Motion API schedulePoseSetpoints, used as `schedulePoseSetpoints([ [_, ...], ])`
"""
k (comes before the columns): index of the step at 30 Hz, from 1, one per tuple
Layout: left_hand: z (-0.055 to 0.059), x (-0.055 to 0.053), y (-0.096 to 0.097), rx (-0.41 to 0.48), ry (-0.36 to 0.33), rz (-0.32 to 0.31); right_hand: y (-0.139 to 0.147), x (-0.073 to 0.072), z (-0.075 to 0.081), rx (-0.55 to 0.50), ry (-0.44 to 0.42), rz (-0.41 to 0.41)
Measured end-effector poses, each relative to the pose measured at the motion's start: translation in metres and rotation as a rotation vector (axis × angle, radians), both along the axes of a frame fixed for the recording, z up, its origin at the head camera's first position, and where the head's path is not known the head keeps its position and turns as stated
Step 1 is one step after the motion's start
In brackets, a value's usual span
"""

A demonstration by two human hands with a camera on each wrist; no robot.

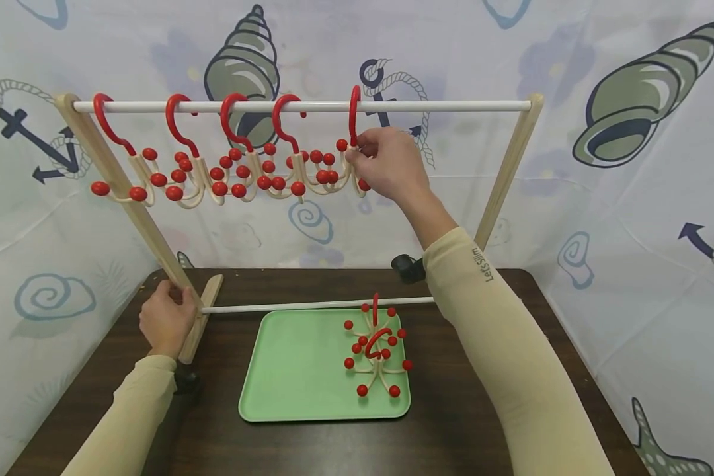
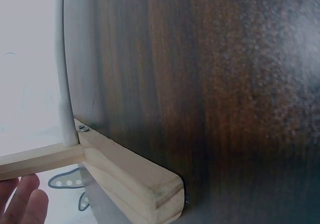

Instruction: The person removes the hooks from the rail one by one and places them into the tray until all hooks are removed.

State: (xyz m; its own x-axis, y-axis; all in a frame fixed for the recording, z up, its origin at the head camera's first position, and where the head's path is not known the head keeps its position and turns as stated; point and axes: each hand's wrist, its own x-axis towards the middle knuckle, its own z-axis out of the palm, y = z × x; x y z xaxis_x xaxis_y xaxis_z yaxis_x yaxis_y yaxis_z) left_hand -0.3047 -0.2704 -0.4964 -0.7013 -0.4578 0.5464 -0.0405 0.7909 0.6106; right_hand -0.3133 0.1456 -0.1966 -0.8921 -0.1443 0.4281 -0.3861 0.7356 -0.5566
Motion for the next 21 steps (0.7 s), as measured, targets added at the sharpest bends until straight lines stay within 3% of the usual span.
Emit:
schedulePoseSetpoints([
  [15,0.001,0.004,0.002,0.001,-0.002,0.000,0.022,0.023,0.004,-0.062,0.107,-0.046],
  [21,0.002,0.003,0.002,-0.005,0.011,-0.004,0.033,0.044,-0.011,-0.143,0.079,-0.093],
])
